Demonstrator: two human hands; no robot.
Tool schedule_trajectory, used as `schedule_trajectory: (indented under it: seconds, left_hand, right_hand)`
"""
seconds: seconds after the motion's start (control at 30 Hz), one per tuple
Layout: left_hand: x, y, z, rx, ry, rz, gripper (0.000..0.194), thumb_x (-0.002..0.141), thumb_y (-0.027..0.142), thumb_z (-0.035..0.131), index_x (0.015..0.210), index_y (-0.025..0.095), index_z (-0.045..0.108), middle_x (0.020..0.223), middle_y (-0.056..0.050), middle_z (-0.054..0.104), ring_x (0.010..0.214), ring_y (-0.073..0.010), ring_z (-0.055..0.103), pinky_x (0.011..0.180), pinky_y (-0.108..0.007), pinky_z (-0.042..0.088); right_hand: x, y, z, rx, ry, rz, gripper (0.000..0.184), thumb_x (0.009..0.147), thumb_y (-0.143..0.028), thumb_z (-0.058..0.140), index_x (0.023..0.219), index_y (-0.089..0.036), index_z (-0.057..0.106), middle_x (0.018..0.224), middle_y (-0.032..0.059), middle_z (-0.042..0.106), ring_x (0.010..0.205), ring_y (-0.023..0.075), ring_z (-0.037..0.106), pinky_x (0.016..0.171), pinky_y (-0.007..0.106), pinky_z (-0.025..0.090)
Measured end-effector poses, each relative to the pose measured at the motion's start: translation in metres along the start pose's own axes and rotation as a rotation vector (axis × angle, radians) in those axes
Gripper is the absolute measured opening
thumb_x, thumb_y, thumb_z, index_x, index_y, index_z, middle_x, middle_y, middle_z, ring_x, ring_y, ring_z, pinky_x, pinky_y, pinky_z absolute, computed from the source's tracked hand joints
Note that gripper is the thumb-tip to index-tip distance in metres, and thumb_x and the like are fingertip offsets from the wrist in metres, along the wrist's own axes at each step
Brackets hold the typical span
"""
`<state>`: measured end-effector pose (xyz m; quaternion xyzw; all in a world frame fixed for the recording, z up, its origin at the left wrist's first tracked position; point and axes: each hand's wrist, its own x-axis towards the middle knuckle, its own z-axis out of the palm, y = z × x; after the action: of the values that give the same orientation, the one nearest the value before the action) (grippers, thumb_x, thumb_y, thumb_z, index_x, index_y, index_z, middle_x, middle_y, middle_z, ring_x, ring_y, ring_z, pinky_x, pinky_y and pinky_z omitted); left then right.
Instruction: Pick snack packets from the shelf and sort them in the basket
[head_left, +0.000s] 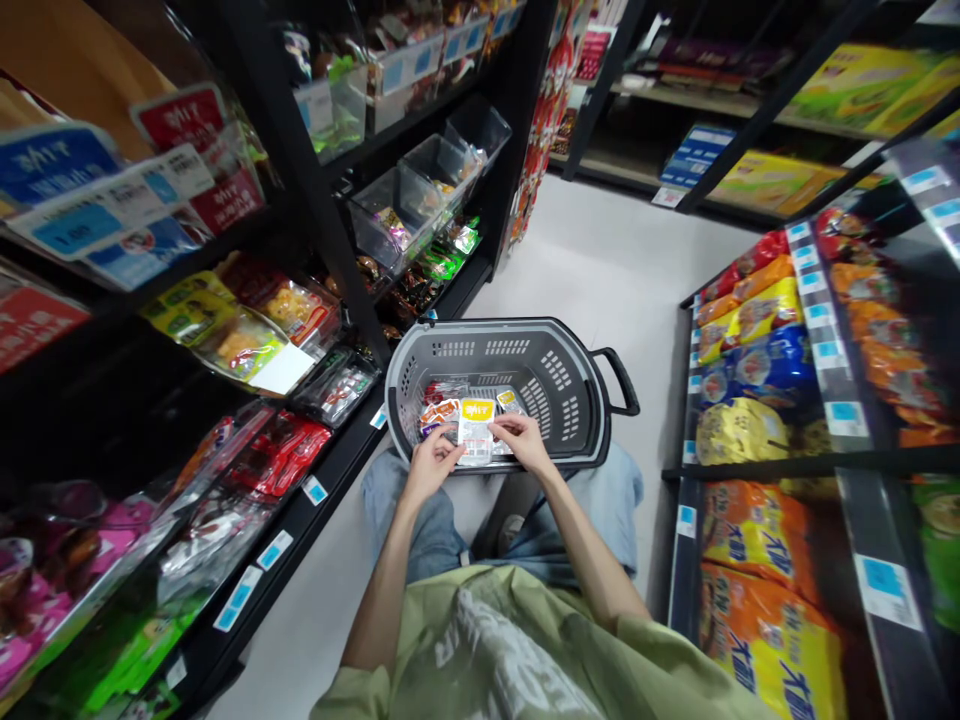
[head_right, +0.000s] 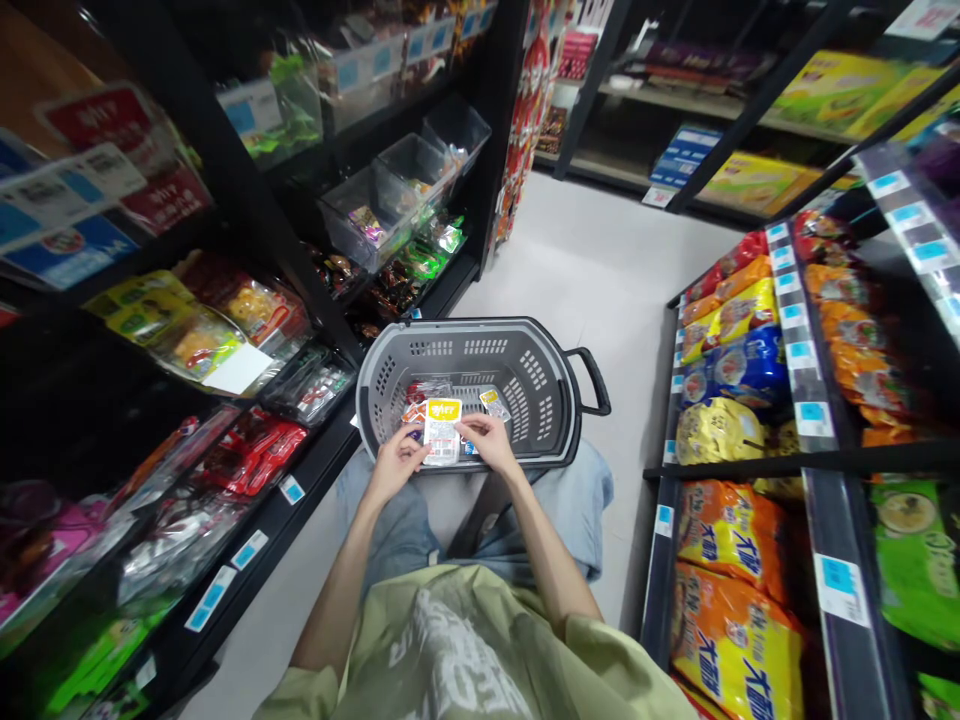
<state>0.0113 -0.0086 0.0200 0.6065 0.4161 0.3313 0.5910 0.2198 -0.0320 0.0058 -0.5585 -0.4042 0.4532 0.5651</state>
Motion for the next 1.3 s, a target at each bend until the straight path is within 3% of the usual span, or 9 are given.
schedule_trajectory:
  seconds: [0.23,0.53,0.9,1.3]
  left_hand:
    - [0.0011,-0.0052,0.0014,0.034,0.032,-0.015,0.028,0.08,0.039,0.061,0.096,0.017,0.061,0.065,0.002,0.061,0.052,-0.0103,0.056,0.045,-0.018,0.046]
    - [-0.0002,-0.0018,-0.0001,0.018,0.041,-0.024,0.027,0.082,0.044,0.059,0.088,0.017,0.059,0.064,0.002,0.058,0.046,-0.0092,0.054,0.039,-0.017,0.042]
    - [-0.0004,-0.0045,-0.0018,0.059,0.025,-0.028,0.032,0.084,0.044,0.057,0.098,0.016,0.063,0.064,0.002,0.057,0.044,-0.0087,0.052,0.037,-0.017,0.038]
    - [-0.0023,0.0021,-0.0022,0.085,0.007,-0.002,0.028,0.086,0.043,0.055,0.093,0.017,0.061,0.06,0.004,0.053,0.044,-0.0086,0.052,0.038,-0.016,0.038]
  right_hand:
    - [0.0,0.0018,-0.0015,-0.012,-0.011,0.003,0.027,0.063,-0.042,0.08,0.076,-0.019,0.072,0.065,0.0027,0.069,0.055,0.0173,0.061,0.055,0.031,0.052]
    - [-0.0002,0.0072,-0.0028,0.002,-0.01,0.014,0.023,0.062,-0.037,0.08,0.076,-0.019,0.074,0.068,0.0037,0.071,0.057,0.019,0.063,0.058,0.034,0.053]
    - [-0.0001,0.0052,-0.0042,0.001,-0.025,0.031,0.025,0.06,-0.039,0.082,0.074,-0.019,0.074,0.069,0.0043,0.073,0.06,0.0197,0.066,0.061,0.033,0.055]
    - [-0.0012,0.0011,-0.003,0.041,-0.062,0.036,0.024,0.061,-0.036,0.081,0.076,-0.019,0.074,0.069,0.0038,0.072,0.059,0.0176,0.065,0.059,0.029,0.054]
